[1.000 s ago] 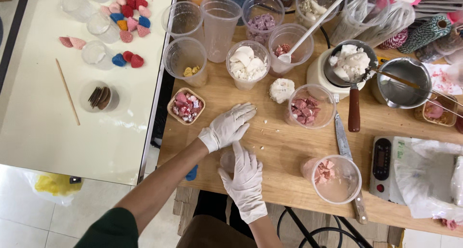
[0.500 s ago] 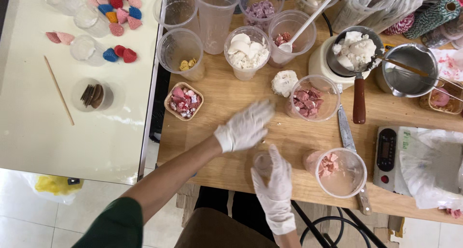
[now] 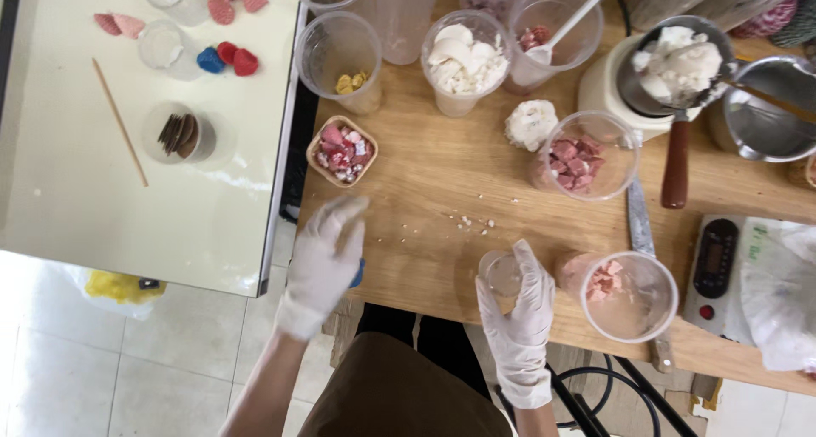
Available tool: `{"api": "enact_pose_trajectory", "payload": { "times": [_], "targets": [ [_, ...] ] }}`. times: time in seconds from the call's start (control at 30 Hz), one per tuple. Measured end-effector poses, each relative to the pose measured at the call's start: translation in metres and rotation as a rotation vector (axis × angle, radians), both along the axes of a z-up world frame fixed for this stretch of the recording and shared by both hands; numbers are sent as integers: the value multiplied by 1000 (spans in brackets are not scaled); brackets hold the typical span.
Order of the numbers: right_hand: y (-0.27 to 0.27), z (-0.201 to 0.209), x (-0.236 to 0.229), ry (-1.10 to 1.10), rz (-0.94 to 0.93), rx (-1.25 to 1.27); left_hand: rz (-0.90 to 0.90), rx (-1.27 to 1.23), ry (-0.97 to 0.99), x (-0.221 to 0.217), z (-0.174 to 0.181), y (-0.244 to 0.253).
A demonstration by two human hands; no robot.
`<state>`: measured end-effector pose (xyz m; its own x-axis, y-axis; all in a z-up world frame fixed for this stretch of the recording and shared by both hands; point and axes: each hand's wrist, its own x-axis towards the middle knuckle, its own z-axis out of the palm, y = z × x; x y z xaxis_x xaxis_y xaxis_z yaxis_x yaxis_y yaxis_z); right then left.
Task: The person prepares decorative wax elements by sorting colored wax pieces into small containers, rolling a blue piece of material by hand, and using a heat tool to soften or adhere pieces to a white wax base.
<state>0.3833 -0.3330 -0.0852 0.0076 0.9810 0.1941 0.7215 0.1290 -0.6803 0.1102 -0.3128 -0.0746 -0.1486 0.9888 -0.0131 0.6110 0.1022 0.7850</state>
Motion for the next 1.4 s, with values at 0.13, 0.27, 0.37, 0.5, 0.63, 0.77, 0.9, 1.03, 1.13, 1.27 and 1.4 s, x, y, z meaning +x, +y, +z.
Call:
{"api": "enact_pose_trajectory", "payload": {
  "times": [0.13, 0.27, 0.37, 0.5, 0.63, 0.77, 0.9, 1.03, 1.13, 1.27, 1.4],
  "targets": [
    [24, 0, -11, 25, 46, -26, -73, -210, 424, -2, 0, -33],
    [73, -6, -30, 33, 188, -7, -100, -458, 499, -8, -21, -42],
    [117, -22, -55, 39, 234, -18, -149, -492, 527, -13, -34, -38],
    [174, -47, -98, -109, 400, -110, -95, -300, 472, -14, -30, -30],
    [197, -62, -117, -123, 486, -10, -148, -218, 416, -9, -10, -6],
    [196, -48, -113, -9, 505, 40, -257, -189, 341, 13, -1, 37],
    [142, -19, -75, 19, 369, 22, -277, -201, 435, 35, -20, 82],
    [86, -20, -21, 84, 159, -40, -191, -44, 548, 46, -53, 101],
    [64, -43, 7, 68, 120, 13, -169, 153, 485, 37, -59, 80],
    [58, -71, 9, -154, 132, -24, 18, 200, 394, 15, -58, 9],
    [65, -72, -11, -307, 236, -6, 248, 96, 534, -24, -75, -27]
  ]
}}
